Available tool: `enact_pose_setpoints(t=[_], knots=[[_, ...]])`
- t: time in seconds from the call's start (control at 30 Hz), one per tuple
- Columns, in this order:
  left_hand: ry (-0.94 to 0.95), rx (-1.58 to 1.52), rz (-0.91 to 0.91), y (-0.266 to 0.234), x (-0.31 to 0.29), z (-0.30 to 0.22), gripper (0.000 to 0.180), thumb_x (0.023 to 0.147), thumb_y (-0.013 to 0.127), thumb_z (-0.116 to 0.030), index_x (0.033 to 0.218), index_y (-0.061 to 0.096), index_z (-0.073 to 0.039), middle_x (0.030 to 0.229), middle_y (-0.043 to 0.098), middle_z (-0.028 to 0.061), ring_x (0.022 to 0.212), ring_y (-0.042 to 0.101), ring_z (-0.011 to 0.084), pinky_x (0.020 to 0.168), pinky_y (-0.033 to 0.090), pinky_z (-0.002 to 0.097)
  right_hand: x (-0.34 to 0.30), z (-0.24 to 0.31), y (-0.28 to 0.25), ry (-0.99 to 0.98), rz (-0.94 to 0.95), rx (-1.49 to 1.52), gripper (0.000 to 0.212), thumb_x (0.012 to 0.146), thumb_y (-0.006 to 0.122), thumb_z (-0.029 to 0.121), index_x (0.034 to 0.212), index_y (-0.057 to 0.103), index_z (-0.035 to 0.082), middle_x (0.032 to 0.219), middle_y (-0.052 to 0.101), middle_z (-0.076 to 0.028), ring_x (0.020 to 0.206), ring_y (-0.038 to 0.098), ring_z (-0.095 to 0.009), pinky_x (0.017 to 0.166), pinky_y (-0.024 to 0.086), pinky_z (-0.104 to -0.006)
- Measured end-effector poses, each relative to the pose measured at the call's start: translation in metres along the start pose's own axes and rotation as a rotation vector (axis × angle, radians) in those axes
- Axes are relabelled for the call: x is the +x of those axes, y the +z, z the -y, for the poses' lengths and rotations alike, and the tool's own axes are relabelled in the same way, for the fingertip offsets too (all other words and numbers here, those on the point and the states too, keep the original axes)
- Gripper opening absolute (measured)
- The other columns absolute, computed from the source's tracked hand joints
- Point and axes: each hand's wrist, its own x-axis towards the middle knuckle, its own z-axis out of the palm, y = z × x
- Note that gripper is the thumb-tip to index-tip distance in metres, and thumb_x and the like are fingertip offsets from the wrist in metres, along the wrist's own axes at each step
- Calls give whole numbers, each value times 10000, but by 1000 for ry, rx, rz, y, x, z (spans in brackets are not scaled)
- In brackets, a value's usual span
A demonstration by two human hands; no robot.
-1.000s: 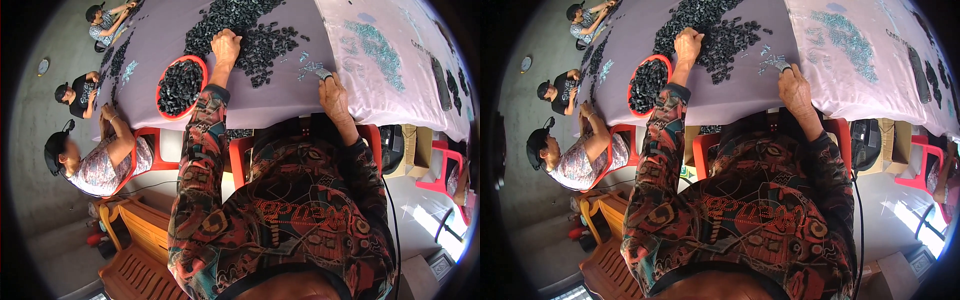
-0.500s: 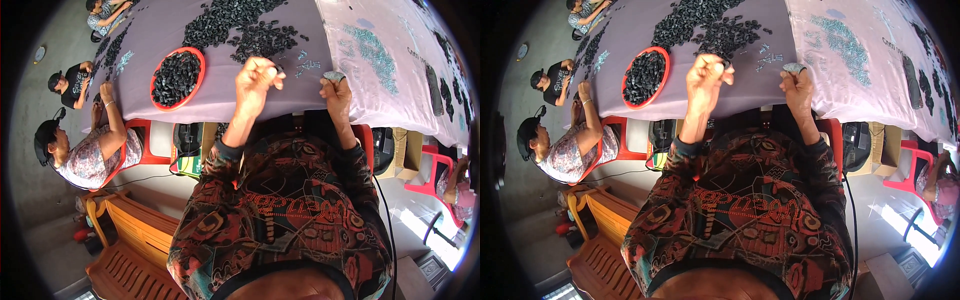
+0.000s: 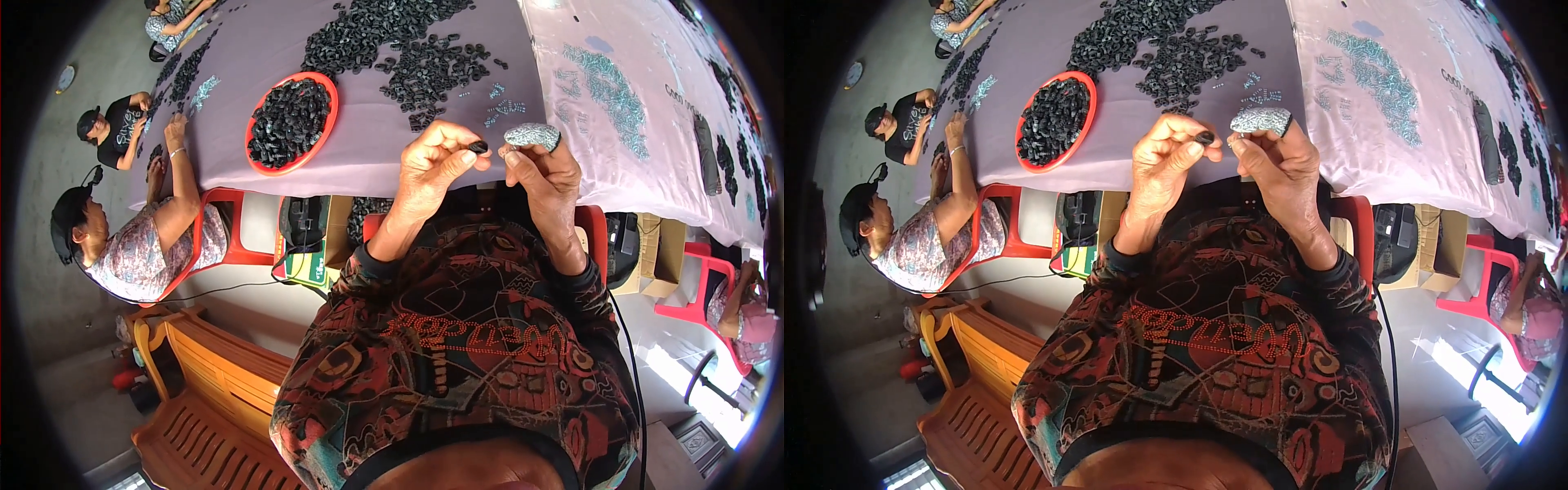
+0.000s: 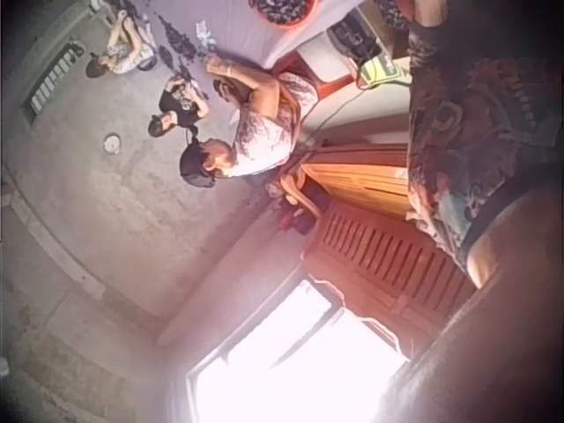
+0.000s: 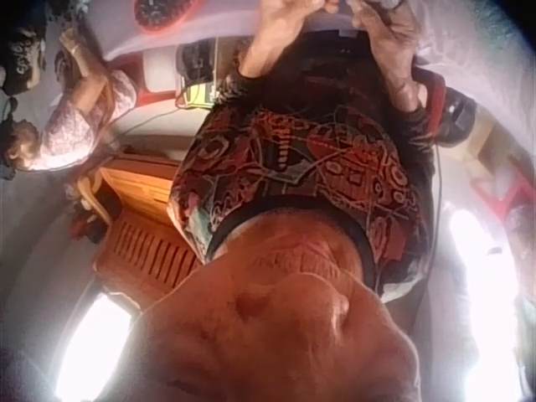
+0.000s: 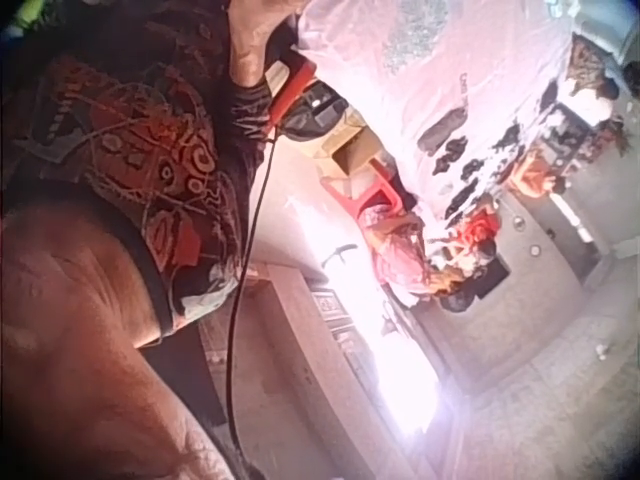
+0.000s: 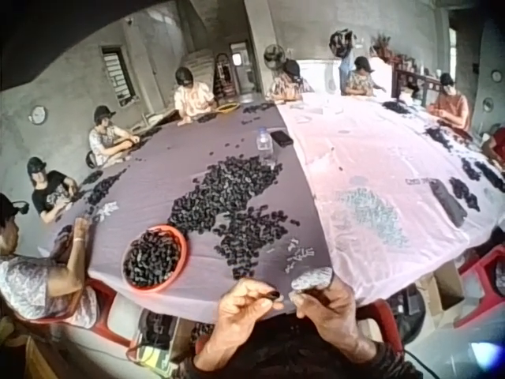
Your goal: The person picks up a black plastic component and a small metal piece, fits the metal piece into the component, and places the assembled unit on the table, repeating the process.
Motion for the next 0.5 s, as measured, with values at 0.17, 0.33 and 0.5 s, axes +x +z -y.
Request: enact_pose_setpoints(t=[0.17, 0.33, 0.5], knots=[[-39, 45, -12, 5, -6, 3, 159, 855, 569, -75, 963, 521, 30, 899, 605, 121, 775, 602, 163, 736, 488, 295, 0, 2, 7, -24, 20, -27, 116, 838, 555, -16, 947, 562, 25, 763, 603, -6, 614, 514, -26, 540, 409, -166], [-78, 48, -12, 2, -9, 3, 151, 861, 562, -72, 966, 523, 30, 878, 607, 108, 773, 599, 147, 741, 486, 286, -2, -2, 7, 24, 47, -61, 93, 836, 563, -11, 919, 576, 28, 732, 604, 2, 629, 521, -22, 538, 402, -162], [-73, 135, 0, -1, -12, 13, 116, 867, 524, -3, 977, 514, 30, 880, 608, 95, 806, 603, 130, 739, 511, 261, 1, -9, 2, 82, 35, -152, 98, 827, 568, -20, 908, 584, 32, 719, 594, 11, 614, 500, -16, 529, 400, -163]])
